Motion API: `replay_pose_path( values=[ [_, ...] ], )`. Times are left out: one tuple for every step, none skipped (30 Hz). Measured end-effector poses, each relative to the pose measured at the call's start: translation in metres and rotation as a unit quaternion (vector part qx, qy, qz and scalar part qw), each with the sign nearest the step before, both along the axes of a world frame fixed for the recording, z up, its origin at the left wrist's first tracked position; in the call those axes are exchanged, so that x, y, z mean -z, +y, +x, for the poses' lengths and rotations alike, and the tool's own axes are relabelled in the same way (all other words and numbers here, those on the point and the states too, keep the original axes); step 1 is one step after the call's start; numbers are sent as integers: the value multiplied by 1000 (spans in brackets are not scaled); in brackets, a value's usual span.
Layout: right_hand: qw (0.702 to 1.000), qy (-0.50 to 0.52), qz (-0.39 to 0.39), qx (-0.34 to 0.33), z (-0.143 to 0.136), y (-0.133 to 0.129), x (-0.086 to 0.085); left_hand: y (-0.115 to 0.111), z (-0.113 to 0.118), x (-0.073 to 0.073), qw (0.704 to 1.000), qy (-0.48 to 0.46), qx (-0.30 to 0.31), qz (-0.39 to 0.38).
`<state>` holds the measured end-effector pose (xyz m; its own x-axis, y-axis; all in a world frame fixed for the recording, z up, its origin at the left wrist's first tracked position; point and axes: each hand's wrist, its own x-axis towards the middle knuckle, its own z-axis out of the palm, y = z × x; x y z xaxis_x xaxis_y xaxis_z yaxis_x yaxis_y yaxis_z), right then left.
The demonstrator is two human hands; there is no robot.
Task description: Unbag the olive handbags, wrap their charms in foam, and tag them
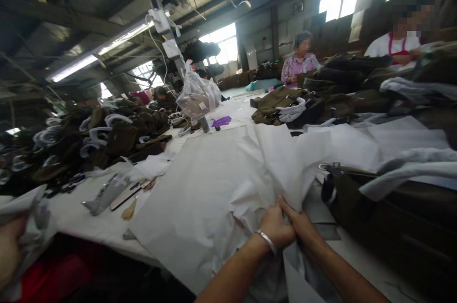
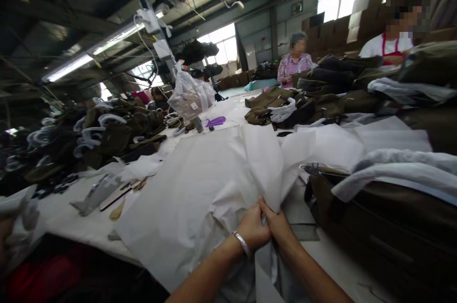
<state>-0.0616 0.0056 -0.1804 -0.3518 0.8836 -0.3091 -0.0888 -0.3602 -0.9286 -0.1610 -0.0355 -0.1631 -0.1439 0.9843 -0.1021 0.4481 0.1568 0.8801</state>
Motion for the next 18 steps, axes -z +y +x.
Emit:
replay_pose_path(
  values=[
    [999,-17,-29,1,10,-2,1,-6,-9,-5,999,-2,32,-5],
    [998,-33,-58,6,22,-3,3,-12,-25,-11,998,4,55,-17],
    [996,-51,-73,14,36,-3,7,-16,-46,-18,996,29,71,-38],
    [994,-80,-71,29,50,-2,10,-20,-74,-27,993,74,60,-67],
    [992,-106,-63,35,65,0,14,-21,-105,-36,992,100,17,-77],
    [990,-126,-63,28,79,3,17,-23,-138,-45,989,121,-31,-78],
    [988,-139,-71,7,91,6,19,-23,-172,-52,982,147,-92,-79],
    [986,-149,-79,-17,101,10,20,-24,-204,-59,968,176,-157,-86],
    [984,-153,-85,-40,109,13,21,-26,-234,-63,949,204,-220,-97],
    [983,-156,-84,-55,113,16,21,-29,-260,-64,926,229,-279,-111],
    [982,-160,-78,-62,115,18,21,-32,-282,-63,902,249,-329,-126],
    [982,-164,-70,-63,115,19,22,-36,-299,-60,878,263,-372,-143],
    [982,-170,-62,-56,112,19,23,-40,-311,-54,858,274,-404,-156],
    [981,-180,-53,-39,108,18,24,-43,-319,-47,843,283,-427,-164],
    [980,-193,-44,-15,103,17,25,-46,-325,-39,833,289,-441,-167],
    [978,-205,-32,12,98,16,27,-46,-327,-31,829,294,-446,-166],
    [976,-214,-18,38,92,14,28,-46,-328,-24,830,295,-444,-162],
    [975,-216,-6,60,87,12,29,-43,-327,-17,836,295,-435,-155]
  ],
)
